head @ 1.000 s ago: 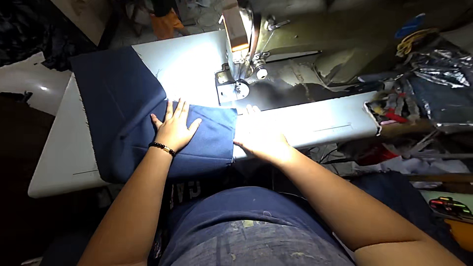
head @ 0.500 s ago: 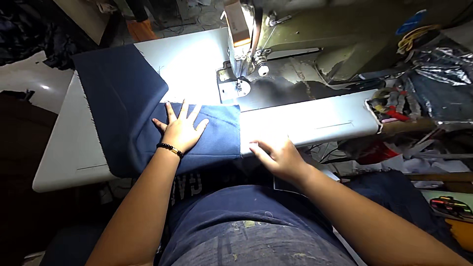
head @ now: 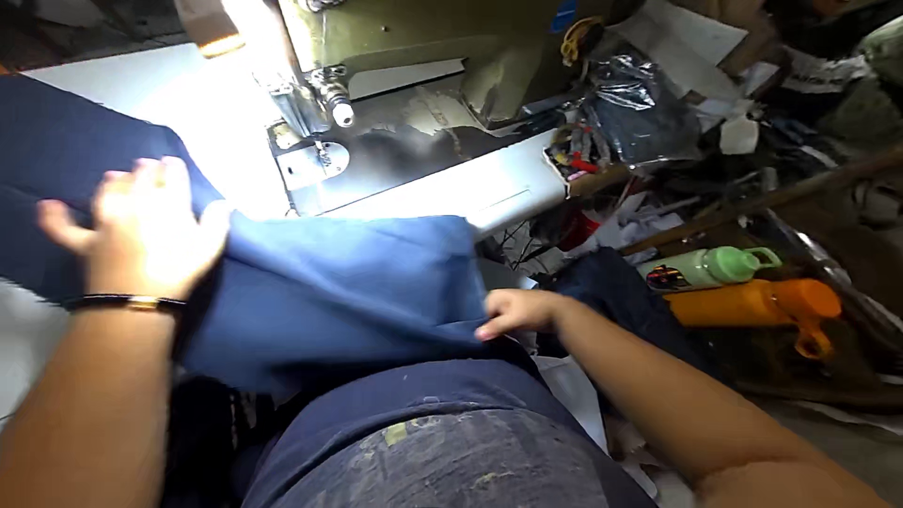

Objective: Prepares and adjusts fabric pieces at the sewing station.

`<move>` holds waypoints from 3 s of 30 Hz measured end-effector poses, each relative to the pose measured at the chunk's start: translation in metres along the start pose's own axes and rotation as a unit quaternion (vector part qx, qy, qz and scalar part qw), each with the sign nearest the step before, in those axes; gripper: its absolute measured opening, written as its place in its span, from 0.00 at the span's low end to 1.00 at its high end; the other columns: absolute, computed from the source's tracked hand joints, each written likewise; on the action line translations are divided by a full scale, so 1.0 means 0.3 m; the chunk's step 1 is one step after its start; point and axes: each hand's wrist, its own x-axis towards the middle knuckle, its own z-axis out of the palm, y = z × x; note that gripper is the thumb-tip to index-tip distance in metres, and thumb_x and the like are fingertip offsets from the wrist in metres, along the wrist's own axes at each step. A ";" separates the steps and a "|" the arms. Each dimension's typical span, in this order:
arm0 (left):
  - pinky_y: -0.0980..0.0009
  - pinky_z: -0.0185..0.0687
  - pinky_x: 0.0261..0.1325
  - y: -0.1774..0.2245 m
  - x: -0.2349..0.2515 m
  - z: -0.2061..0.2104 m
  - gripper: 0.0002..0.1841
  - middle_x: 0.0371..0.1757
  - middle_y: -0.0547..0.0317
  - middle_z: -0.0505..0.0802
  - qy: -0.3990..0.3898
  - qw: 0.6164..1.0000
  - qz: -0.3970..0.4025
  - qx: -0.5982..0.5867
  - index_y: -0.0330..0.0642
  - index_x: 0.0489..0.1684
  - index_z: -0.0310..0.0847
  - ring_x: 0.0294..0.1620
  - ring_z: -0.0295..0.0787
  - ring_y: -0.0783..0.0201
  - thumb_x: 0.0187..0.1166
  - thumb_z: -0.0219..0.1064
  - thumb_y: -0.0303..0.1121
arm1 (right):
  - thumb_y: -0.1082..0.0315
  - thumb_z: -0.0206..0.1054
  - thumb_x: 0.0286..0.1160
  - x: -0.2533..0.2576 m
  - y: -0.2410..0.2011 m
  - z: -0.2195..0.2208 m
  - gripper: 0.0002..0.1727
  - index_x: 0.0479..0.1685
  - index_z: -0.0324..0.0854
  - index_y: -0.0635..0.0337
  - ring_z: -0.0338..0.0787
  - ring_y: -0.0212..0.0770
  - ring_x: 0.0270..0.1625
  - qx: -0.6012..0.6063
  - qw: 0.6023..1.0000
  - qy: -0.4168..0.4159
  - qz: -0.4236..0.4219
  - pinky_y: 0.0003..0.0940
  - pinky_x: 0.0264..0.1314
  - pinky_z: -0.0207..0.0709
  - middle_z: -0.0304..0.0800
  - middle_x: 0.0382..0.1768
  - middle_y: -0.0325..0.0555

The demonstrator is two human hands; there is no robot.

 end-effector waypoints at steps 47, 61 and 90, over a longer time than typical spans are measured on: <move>0.75 0.74 0.74 0.356 -0.438 0.128 0.40 0.65 0.63 0.92 -0.429 0.676 0.177 -0.572 0.44 0.69 0.84 0.69 0.82 0.79 0.73 0.62 0.70 | 0.70 0.62 0.83 0.115 -0.332 0.158 0.10 0.38 0.87 0.64 0.92 0.46 0.54 -0.245 0.864 0.154 -0.413 0.44 0.59 0.82 0.93 0.42 0.50; 0.81 0.86 0.40 0.236 -0.302 -0.055 0.20 0.59 0.57 0.96 -0.054 0.704 0.010 -0.708 0.42 0.62 0.85 0.45 0.94 0.72 0.93 0.52 0.45 | 0.66 0.52 0.86 0.158 -0.134 -0.569 0.27 0.84 0.73 0.53 0.59 0.57 0.93 -0.396 0.727 0.532 0.177 0.76 0.89 0.30 0.71 0.86 0.53; 0.66 0.93 0.37 0.355 -0.254 -0.064 0.27 0.41 0.50 0.94 -0.233 0.505 -0.280 -0.783 0.38 0.56 0.80 0.35 0.95 0.60 0.97 0.36 0.48 | 0.64 0.63 0.81 0.378 -0.494 0.035 0.11 0.37 0.91 0.53 0.83 0.40 0.26 -0.447 0.703 0.267 -0.484 0.36 0.23 0.72 0.83 0.26 0.41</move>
